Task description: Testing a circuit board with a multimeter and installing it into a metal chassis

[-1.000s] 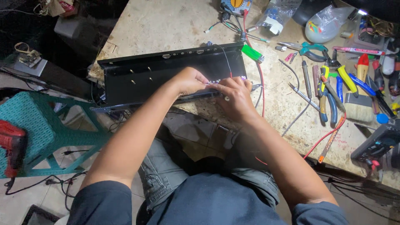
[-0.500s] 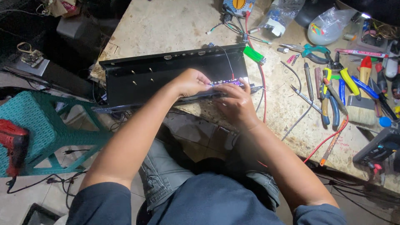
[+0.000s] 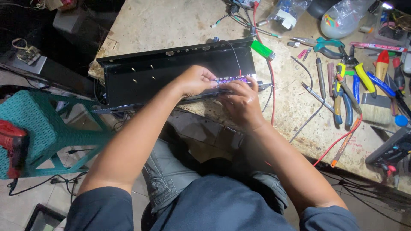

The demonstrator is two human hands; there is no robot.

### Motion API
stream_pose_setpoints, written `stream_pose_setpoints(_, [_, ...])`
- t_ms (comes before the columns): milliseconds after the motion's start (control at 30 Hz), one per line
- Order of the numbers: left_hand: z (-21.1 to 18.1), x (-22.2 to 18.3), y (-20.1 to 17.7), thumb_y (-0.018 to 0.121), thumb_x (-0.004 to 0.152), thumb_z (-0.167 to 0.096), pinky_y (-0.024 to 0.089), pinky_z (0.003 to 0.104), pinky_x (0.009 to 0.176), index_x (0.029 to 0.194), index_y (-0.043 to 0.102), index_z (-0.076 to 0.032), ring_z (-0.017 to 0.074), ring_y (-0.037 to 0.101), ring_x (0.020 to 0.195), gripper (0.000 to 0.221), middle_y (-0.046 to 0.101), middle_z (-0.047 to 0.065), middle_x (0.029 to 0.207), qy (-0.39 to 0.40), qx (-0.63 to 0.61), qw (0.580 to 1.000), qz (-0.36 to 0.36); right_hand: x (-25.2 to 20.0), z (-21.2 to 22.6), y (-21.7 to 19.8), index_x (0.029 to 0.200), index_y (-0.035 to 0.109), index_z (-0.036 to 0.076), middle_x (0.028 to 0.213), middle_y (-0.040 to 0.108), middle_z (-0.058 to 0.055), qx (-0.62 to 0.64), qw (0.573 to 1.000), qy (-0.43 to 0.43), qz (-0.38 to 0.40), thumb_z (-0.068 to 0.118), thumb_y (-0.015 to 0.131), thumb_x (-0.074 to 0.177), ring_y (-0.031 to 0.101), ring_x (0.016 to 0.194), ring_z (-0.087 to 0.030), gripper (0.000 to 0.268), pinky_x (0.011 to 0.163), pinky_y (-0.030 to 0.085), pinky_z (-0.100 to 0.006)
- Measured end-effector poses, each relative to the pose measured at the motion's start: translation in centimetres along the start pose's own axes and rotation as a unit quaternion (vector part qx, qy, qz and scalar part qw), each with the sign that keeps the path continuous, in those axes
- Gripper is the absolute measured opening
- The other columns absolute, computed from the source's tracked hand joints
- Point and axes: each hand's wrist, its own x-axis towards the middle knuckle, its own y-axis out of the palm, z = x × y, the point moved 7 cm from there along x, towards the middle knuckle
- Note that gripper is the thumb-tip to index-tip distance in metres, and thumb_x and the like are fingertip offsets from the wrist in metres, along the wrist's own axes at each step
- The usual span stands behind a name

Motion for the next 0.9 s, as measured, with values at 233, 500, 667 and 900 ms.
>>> stream_pose_setpoints(233, [-0.8,-0.4,-0.3,0.084,0.085,-0.031,0.055,0.029,0.088,0.127,0.07,-0.009,0.0157,0.07,0.093,0.05,0.075,0.008,0.098,0.005,-0.04,0.999,0.018,-0.2,-1.7,-3.0,0.114,0.076,0.014,0.124,0.073,-0.007,0.033,0.998,0.053,0.032,0.015,0.087,0.083,0.065,0.121,-0.029,0.033,0.117,0.024,-0.064])
stream_pose_setpoints(500, [-6.5,-0.9,-0.7,0.077,0.085,-0.045,0.056,0.029,0.088,0.111,0.079,-0.024,0.0149,0.076,0.097,0.034,0.08,0.0,0.096,0.037,0.141,0.989,-0.027,-1.2,-3.9,-4.4,0.09,0.076,0.017,0.12,0.076,0.0,0.002,0.997,0.075,0.035,0.009,0.087,0.078,0.068,0.12,-0.024,0.018,0.12,0.025,-0.061])
stream_pose_setpoints(667, [-7.2,0.6,1.0,0.071,0.088,-0.048,0.055,0.034,0.096,0.115,0.079,-0.027,0.0191,0.074,0.108,0.035,0.08,0.0,0.103,0.046,0.19,0.981,-0.01,-2.5,-5.2,-4.3,0.09,0.078,0.02,0.123,0.076,-0.001,-0.002,0.997,0.077,0.019,0.011,0.085,0.079,0.066,0.125,-0.025,0.016,0.119,0.029,-0.055])
stream_pose_setpoints(900, [-6.6,0.6,1.7,0.075,0.085,-0.044,0.057,0.034,0.092,0.105,0.082,-0.027,0.0226,0.074,0.105,0.027,0.08,0.0,0.101,0.049,0.17,0.982,-0.058,-1.9,-5.2,-5.5,0.093,0.08,0.018,0.124,0.076,-0.005,0.027,0.998,0.059,0.017,0.014,0.083,0.086,0.067,0.124,-0.031,0.008,0.112,0.043,-0.052])
